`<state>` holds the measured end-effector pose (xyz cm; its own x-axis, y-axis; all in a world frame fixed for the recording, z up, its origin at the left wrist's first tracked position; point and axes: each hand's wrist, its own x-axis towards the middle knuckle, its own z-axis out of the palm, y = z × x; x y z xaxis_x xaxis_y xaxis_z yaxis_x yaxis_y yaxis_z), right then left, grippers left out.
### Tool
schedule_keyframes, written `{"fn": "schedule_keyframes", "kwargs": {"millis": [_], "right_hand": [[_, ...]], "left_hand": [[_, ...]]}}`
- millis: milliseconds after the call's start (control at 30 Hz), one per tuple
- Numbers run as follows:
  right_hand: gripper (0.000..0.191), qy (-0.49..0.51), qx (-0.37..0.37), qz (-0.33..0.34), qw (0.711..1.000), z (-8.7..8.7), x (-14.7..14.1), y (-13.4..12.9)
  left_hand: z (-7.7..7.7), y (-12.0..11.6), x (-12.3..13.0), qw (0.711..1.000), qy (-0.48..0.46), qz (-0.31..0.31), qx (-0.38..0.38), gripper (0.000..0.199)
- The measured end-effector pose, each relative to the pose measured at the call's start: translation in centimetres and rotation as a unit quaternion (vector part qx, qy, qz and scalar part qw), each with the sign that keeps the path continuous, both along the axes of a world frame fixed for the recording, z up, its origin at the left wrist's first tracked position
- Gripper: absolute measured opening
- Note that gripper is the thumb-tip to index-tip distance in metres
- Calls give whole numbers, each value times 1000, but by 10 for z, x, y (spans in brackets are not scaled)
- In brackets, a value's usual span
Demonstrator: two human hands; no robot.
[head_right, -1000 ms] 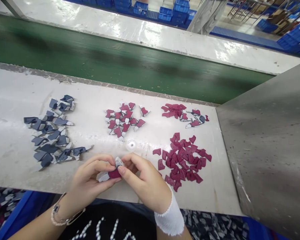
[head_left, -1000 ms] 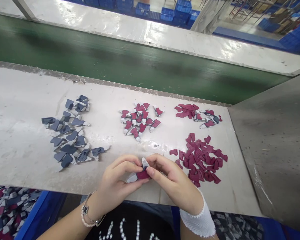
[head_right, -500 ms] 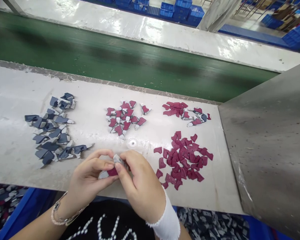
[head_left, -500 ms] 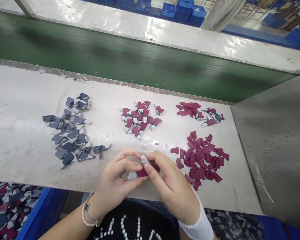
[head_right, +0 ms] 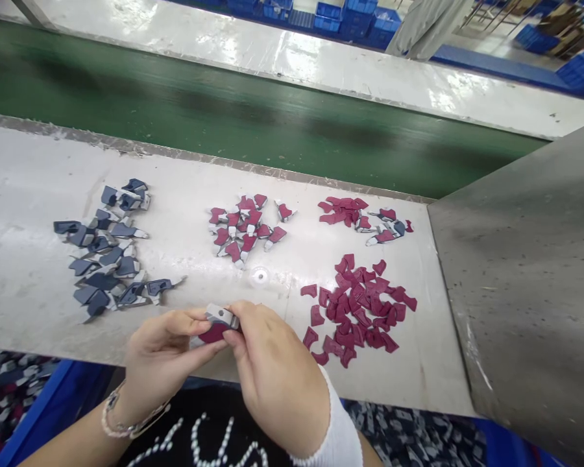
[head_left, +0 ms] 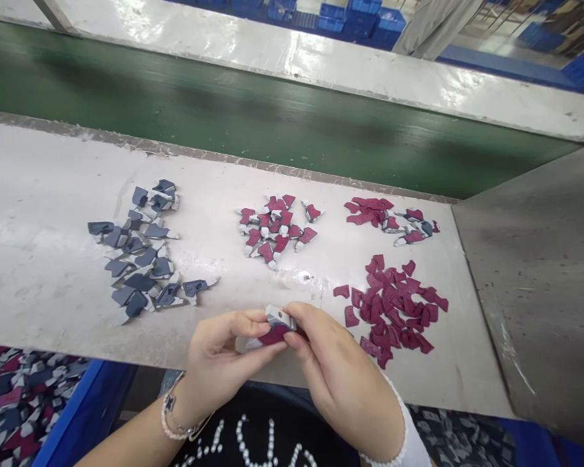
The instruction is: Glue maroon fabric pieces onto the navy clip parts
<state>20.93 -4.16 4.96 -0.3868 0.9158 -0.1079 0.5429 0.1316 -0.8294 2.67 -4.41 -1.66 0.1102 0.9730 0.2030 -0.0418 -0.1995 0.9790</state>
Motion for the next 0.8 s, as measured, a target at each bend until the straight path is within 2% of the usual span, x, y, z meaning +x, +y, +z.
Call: {"fn": "schedule_keyframes", "kwargs": {"millis": [100, 200, 267, 367, 467, 567, 633, 700, 800], "right_hand": [[10, -26, -39, 24, 999, 2, 3, 5], [23, -60, -27, 51, 997, 2, 4, 10], [32, -72, -4, 61, 996, 1, 5, 12], [33, -97, 14, 82, 992, -2, 6, 11], [31, -129, 54, 109, 984, -2, 7, 7], [29, -144, 94, 125, 977, 1, 7, 2], [29, -146, 106, 126, 975, 4, 7, -1], [29, -142, 103, 128, 976, 8, 9, -3], [30, -137, 85, 125, 979, 10, 11, -1]], "left_hand": [[2, -2, 1, 998, -35, -38, -48, 37], [6, -3, -2, 995, -30, -47, -85, 34], [11, -2, -6, 994, 34, -48, -91, 35], [23, 2, -11, 978, 182, -82, -55, 35], [33, 6, -14, 964, 240, -118, -11, 31], [34, 5, -13, 967, 222, -128, 3, 30], [33, 4, -12, 970, 199, -139, -17, 22], [33, 5, -10, 971, 168, -154, -69, 13], [35, 8, -9, 964, 122, -171, -161, 11]]}}
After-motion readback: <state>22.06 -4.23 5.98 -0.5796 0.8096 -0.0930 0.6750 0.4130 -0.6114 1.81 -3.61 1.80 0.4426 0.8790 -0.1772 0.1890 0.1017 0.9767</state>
